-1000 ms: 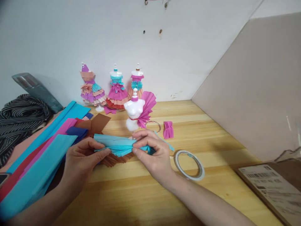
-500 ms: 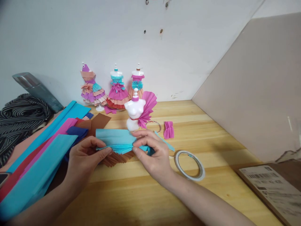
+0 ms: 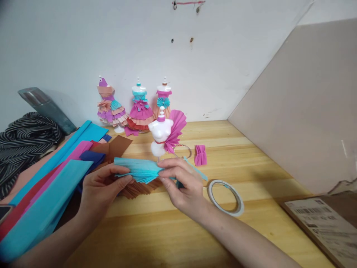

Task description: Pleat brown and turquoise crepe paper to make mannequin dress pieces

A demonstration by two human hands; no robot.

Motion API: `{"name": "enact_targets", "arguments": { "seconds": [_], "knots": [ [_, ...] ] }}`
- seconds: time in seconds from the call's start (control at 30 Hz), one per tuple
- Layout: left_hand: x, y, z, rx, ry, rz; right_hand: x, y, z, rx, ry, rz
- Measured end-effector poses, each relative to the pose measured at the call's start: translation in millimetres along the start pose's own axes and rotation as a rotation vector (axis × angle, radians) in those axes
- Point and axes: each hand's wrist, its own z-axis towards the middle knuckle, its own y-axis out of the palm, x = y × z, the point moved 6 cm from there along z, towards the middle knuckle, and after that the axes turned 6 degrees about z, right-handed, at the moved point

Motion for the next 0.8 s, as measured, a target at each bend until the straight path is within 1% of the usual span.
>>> {"name": "enact_targets", "arguments": {
  "seconds": [0.1, 0.17, 0.23, 0.37, 0.47, 0.63, 0.7, 0.8],
  "knots": [
    [-2.1, 0.8, -0.3, -0.019, -0.054, 0.007, -1.6, 0.0, 0.1, -0.018, -0.041, 0.023],
    [-3.8, 1.4, -0.5, -0.036, -0.084, 0.016, -0.4, 0.2, 0.4, -0.014, -0.025, 0.028],
    [-4.4, 1.3, -0.5, -0.039, -0.082, 0.023, 1.1, 0.0, 1.5, 0.005, 0.009, 0.025],
    [-0.9, 0.3, -0.6, -0.043, 0.006, 0.037, 5.0, -0.8, 5.0, 0.028, 0.155, 0.025],
    [0.3, 0.1, -1.3, -0.07, 0.024, 0.056, 8.4, -1.3, 5.9, 0.026, 0.289, 0.078],
    [7.4, -4.5, -3.4, -0.004, 0.111, 0.146, 16.8, -1.1, 3.8, 0.057, 0.422, 0.226],
    [7.8, -3.3, -4.5, -0.01, 0.11, 0.149, 22.6, 0.3, 1.6, 0.068, 0.465, 0.275],
    [5.4, -2.3, -5.7, -0.003, 0.041, 0.136, 29.1, 2.7, -1.5, 0.078, 0.505, 0.318]
  ]
}}
